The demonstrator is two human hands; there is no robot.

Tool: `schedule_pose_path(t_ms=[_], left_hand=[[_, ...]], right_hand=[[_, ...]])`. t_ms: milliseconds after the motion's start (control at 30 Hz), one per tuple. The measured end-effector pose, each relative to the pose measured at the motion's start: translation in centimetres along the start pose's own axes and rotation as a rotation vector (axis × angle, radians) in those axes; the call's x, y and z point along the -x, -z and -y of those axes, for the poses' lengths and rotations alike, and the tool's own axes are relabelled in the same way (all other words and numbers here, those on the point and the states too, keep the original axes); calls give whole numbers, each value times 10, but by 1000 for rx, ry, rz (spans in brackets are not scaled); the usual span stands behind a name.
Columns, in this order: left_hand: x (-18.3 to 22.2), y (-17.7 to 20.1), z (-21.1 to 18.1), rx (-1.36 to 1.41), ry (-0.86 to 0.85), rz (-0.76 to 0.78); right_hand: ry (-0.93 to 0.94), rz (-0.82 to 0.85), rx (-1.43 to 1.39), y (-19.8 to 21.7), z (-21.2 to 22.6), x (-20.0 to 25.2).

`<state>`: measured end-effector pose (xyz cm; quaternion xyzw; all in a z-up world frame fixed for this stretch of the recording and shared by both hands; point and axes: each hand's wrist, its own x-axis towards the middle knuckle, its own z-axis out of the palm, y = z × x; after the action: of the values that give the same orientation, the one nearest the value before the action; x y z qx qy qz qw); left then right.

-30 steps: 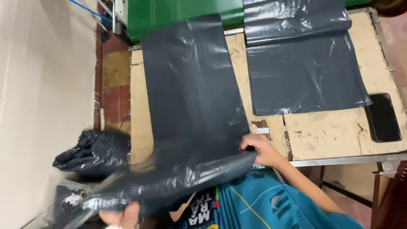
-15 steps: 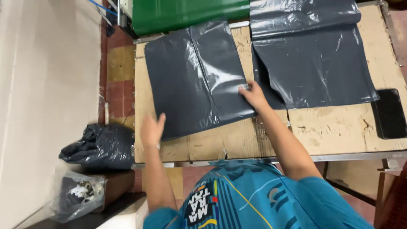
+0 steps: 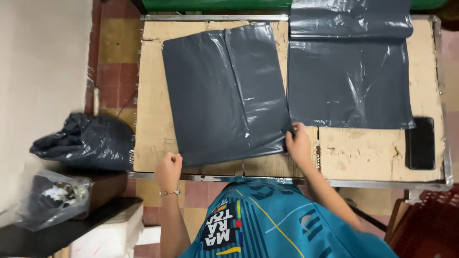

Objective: Folding plastic bags and placing them into a basket

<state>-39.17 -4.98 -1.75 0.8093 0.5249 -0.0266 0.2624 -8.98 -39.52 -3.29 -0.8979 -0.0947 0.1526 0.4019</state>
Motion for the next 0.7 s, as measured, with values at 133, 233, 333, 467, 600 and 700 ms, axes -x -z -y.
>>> schedule_pose_path(t_ms=[133, 233, 333, 467, 600, 700], left_hand=[[-10, -18, -72, -192, -438, -483], [-29, -51, -155, -80, -800, -466], [-54, -79, -196, -122, -924, -382], [-60, -97, -195, -183, -888, -333], [-65, -106, -195, -171, -861, -384], [-65, -101, -198, -184, -853, -453]], right_hand=[[516, -150, 420, 2, 47, 10], [971, 30, 465, -60, 66, 5], [1227, 194, 469, -82, 83, -8], [1162, 85, 680, -63, 76, -94], [1103, -78, 715, -49, 96, -243], [826, 76, 706, -54, 124, -335]])
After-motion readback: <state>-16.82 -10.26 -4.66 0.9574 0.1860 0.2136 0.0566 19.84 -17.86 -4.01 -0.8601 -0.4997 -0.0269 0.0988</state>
